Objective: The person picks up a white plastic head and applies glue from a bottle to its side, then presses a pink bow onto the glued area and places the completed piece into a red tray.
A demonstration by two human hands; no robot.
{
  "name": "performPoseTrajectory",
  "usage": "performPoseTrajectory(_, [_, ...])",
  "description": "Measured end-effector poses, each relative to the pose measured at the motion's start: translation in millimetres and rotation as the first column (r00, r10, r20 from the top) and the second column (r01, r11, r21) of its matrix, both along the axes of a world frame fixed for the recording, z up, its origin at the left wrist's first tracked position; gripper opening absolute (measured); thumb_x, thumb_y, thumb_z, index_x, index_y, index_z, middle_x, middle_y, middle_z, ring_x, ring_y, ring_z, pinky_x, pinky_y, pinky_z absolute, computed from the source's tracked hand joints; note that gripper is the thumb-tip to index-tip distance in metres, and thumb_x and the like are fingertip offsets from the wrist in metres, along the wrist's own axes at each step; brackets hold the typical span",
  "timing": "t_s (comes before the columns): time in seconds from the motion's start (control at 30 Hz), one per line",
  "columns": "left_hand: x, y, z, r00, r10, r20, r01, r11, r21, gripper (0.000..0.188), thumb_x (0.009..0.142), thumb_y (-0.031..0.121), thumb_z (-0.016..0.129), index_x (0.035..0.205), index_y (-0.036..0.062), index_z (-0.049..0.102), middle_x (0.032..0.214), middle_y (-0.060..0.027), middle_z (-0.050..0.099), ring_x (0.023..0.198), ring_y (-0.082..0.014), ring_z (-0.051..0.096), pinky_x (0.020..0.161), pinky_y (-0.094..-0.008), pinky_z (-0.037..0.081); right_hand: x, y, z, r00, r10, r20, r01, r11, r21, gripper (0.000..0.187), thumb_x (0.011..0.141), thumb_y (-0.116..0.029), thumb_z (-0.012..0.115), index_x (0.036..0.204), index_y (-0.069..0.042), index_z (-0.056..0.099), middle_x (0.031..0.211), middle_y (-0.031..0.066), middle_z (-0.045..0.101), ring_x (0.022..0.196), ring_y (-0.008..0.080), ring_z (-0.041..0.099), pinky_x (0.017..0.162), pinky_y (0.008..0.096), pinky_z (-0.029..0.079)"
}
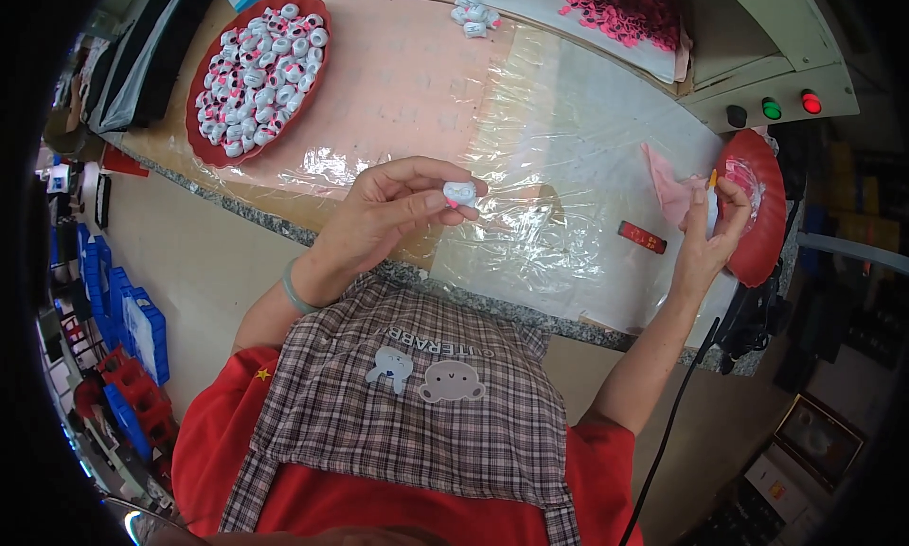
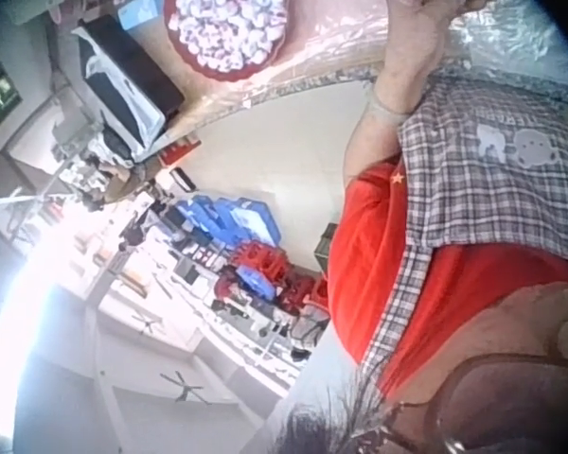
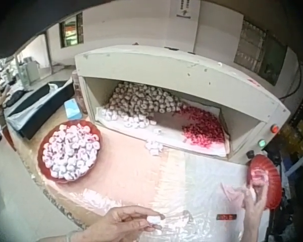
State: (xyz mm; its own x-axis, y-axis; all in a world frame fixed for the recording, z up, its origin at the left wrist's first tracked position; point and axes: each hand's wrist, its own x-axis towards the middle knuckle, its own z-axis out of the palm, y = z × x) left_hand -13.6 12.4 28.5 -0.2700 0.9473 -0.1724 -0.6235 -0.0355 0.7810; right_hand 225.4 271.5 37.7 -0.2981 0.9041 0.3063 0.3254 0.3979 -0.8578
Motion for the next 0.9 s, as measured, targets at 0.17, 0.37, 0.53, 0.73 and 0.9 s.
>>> performPoseTrajectory(0.17, [1, -2, 2, 0.998, 0.024, -0.05, -0.025, 1.0, -0.004, 0.032, 0.087, 0.006, 0.063, 0.118, -0.0006, 0.059, 0.11, -0.0108, 0.064, 0.09, -0.0154, 0.064, 0.082, -0.0268, 0.052, -26, -45, 14, 0.957, 0.238, -0.164, -0.269, 0.941, -0.205, 0.024, 0.09, -0.009, 0.057, 0.111, -0.005, 0.046, 0.105, 0.0067, 0.051, 0.069, 0.0077, 0.05, 0.054, 0.019, 0.038])
performPoseTrajectory(0.37, [-1, -3, -5, 0.999, -0.034, 0.004, 0.034, 0.998, 0.045, 0.033, 0.088, 0.005, 0.062, 0.12, -0.0002, 0.056, 0.11, -0.0109, 0.064, 0.093, -0.0132, 0.061, 0.082, -0.0269, 0.051, -53, -80, 3, 0.831, 0.383, -0.403, -0.523, 0.786, -0.329, 0.019, 0.083, 0.0, 0.062, 0.102, 0.0, 0.058, 0.107, 0.008, 0.05, 0.064, 0.0107, 0.056, 0.047, 0.0195, 0.038])
performPoseTrajectory(0.53, [0, -2, 3, 0.996, -0.023, 0.08, 0.022, 1.0, 0.013, 0.029, 0.089, 0.005, 0.061, 0.118, 0.0001, 0.055, 0.112, -0.0126, 0.063, 0.092, -0.0137, 0.062, 0.082, -0.0262, 0.052, -64, -93, -2, 0.753, 0.351, -0.556, -0.623, 0.653, -0.431, 0.018, 0.084, -0.002, 0.063, 0.101, 0.002, 0.058, 0.099, 0.0075, 0.052, 0.063, 0.0102, 0.053, 0.045, 0.0195, 0.035])
performPoseTrajectory(0.73, [-1, -4, 0, 0.998, -0.012, 0.058, 0.011, 1.0, 0.013, 0.033, 0.089, 0.006, 0.061, 0.121, 0.0, 0.054, 0.109, -0.0119, 0.064, 0.091, -0.015, 0.064, 0.081, -0.0257, 0.053, -66, -99, 2, 0.741, 0.337, -0.581, -0.642, 0.608, -0.466, 0.029, 0.085, -0.008, 0.065, 0.11, -0.001, 0.052, 0.096, 0.0076, 0.052, 0.063, 0.01, 0.053, 0.048, 0.0199, 0.036])
performPoseTrajectory(0.9, [-1, -4, -6, 0.999, -0.021, -0.038, 0.021, 1.0, -0.002, 0.037, 0.089, 0.005, 0.061, 0.125, 0.0, 0.054, 0.105, -0.0103, 0.065, 0.091, -0.0166, 0.065, 0.081, -0.0258, 0.053, -64, -99, -1, 0.727, 0.354, -0.587, -0.638, 0.665, -0.388, 0.033, 0.084, -0.006, 0.067, 0.111, -0.001, 0.05, 0.092, 0.0103, 0.058, 0.058, 0.0107, 0.054, 0.046, 0.0202, 0.038])
